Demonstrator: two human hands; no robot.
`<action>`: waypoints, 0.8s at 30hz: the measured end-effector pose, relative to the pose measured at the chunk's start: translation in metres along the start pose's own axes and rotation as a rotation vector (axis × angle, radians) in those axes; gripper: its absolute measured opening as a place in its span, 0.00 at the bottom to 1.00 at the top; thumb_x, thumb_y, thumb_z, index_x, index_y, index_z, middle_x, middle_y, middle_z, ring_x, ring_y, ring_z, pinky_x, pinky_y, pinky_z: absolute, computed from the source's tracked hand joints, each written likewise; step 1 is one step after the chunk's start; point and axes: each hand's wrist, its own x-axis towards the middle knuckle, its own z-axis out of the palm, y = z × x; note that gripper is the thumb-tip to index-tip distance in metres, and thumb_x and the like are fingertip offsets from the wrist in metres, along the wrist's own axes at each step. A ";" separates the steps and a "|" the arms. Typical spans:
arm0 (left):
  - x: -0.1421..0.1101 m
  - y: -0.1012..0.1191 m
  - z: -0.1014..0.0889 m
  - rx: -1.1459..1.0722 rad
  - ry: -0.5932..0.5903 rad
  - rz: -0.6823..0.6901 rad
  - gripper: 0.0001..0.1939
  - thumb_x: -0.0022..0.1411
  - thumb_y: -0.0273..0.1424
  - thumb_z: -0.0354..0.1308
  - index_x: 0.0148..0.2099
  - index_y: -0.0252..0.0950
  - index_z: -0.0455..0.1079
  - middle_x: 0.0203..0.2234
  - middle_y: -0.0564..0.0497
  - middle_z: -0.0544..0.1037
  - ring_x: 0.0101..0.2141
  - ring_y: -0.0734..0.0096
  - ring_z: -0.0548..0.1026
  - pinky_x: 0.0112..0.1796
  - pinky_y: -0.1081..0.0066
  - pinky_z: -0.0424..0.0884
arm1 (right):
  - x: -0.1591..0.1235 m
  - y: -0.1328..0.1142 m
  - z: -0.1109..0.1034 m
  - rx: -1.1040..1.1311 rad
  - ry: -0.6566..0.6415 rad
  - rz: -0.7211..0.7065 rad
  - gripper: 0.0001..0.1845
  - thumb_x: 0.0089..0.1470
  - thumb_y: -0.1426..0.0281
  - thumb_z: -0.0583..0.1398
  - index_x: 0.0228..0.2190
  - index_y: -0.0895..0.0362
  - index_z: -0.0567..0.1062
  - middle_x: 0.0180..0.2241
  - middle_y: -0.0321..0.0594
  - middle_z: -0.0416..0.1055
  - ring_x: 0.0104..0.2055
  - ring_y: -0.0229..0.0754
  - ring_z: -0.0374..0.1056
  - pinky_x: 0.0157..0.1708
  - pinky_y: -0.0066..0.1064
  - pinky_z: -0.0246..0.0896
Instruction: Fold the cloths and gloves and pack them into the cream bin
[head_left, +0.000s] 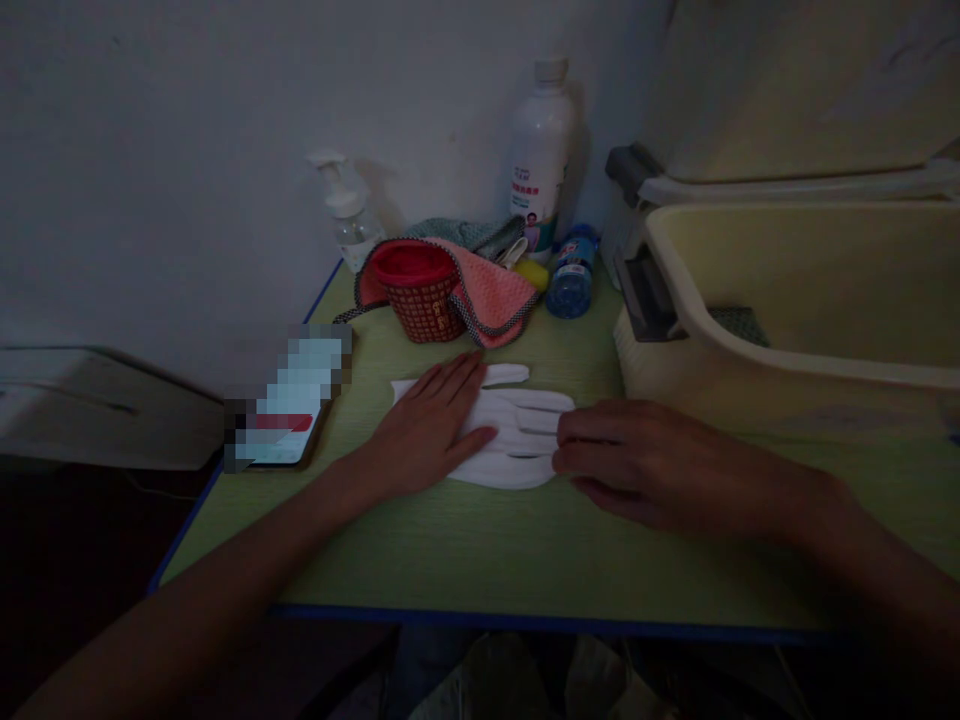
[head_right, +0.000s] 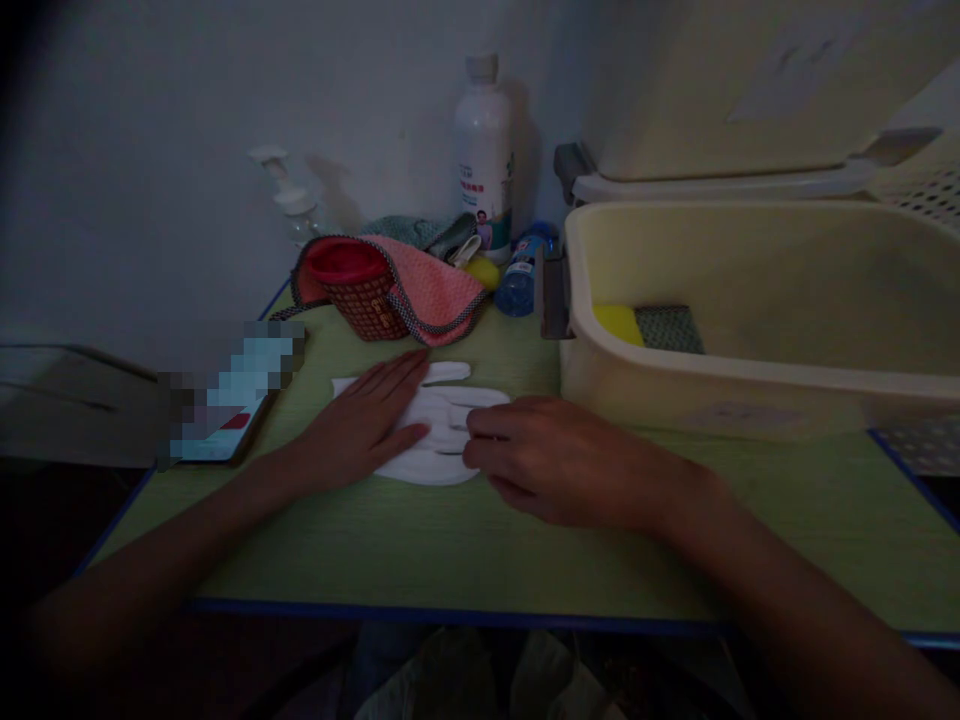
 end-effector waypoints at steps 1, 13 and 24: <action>0.000 0.000 0.000 0.004 -0.004 -0.002 0.36 0.67 0.48 0.32 0.65 0.23 0.45 0.64 0.34 0.50 0.63 0.56 0.50 0.61 0.56 0.49 | 0.001 -0.001 0.002 -0.008 -0.001 -0.012 0.06 0.55 0.76 0.55 0.33 0.58 0.73 0.35 0.41 0.71 0.34 0.38 0.66 0.34 0.30 0.61; 0.000 0.000 0.001 0.003 -0.005 -0.011 0.36 0.67 0.48 0.32 0.65 0.24 0.45 0.64 0.35 0.50 0.64 0.57 0.49 0.61 0.57 0.49 | 0.008 0.002 0.011 -0.213 0.093 -0.071 0.09 0.57 0.76 0.53 0.28 0.59 0.72 0.29 0.38 0.70 0.28 0.36 0.63 0.30 0.30 0.55; 0.000 -0.001 0.002 -0.026 0.014 -0.005 0.36 0.66 0.48 0.33 0.65 0.25 0.45 0.64 0.35 0.50 0.64 0.57 0.49 0.61 0.56 0.50 | 0.007 0.007 0.016 -0.089 -0.029 -0.062 0.10 0.59 0.74 0.53 0.34 0.59 0.75 0.31 0.39 0.70 0.32 0.38 0.65 0.34 0.30 0.58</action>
